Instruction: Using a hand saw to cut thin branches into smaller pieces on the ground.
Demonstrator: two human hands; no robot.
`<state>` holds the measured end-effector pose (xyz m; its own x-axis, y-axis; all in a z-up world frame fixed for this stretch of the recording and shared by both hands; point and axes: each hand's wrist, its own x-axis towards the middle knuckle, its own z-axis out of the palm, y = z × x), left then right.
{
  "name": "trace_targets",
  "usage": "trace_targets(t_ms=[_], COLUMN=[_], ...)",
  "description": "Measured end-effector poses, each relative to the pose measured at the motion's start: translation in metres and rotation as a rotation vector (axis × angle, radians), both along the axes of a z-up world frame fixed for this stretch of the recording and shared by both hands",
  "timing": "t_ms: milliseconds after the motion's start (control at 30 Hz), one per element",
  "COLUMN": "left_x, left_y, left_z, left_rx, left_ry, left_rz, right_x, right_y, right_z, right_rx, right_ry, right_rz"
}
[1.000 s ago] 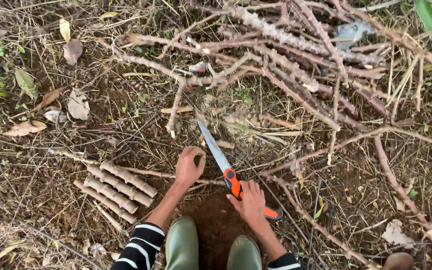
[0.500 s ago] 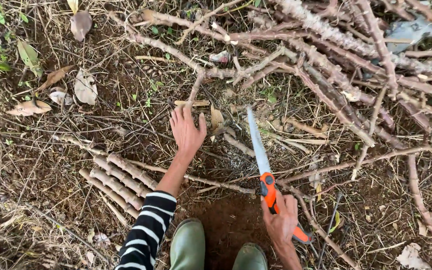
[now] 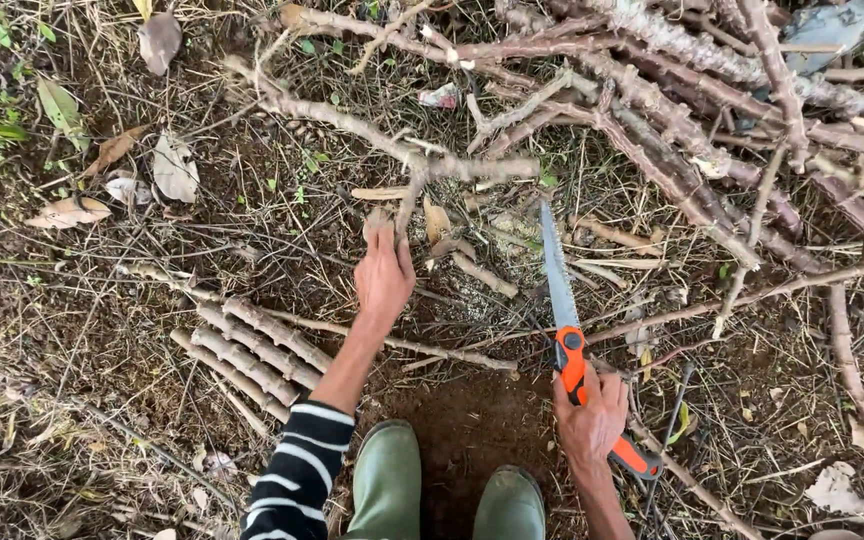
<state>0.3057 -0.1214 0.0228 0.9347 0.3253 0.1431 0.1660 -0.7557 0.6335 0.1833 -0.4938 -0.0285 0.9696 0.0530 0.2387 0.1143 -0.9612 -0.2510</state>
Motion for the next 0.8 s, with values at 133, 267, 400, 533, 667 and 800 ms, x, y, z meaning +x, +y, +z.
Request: trace_targets(t_ms=[133,267,400,533,667,800], left_x=[-0.049,-0.073,-0.093,-0.1,-0.092,-0.067], left_y=[-0.015,-0.005,0.012,0.016,0.009,-0.022], left_z=[-0.015,-0.017,0.003,-0.007,0.004,0.045], left_rx=[-0.032,0.043,0.145,0.065,0.189,0.142], left_ry=[-0.03,0.014,0.109,0.051,0.442,0.507], left_rz=[-0.08,-0.198,-0.39,-0.487,-0.49,-0.307], right_x=[-0.007,-0.022,-0.036,-0.041,-0.036,-0.029], right_y=[-0.004,-0.023,-0.036,-0.041,-0.042,-0.035], right_z=[0.01,0.007,0.016,0.0,-0.007,-0.026], right_rx=[0.034,0.021,0.027,0.003,-0.03,-0.128], right_ry=[-0.065,-0.048,-0.042,-0.005,-0.007,0.077], right_rz=[0.007,-0.054,-0.082,-0.099,-0.042,-0.019])
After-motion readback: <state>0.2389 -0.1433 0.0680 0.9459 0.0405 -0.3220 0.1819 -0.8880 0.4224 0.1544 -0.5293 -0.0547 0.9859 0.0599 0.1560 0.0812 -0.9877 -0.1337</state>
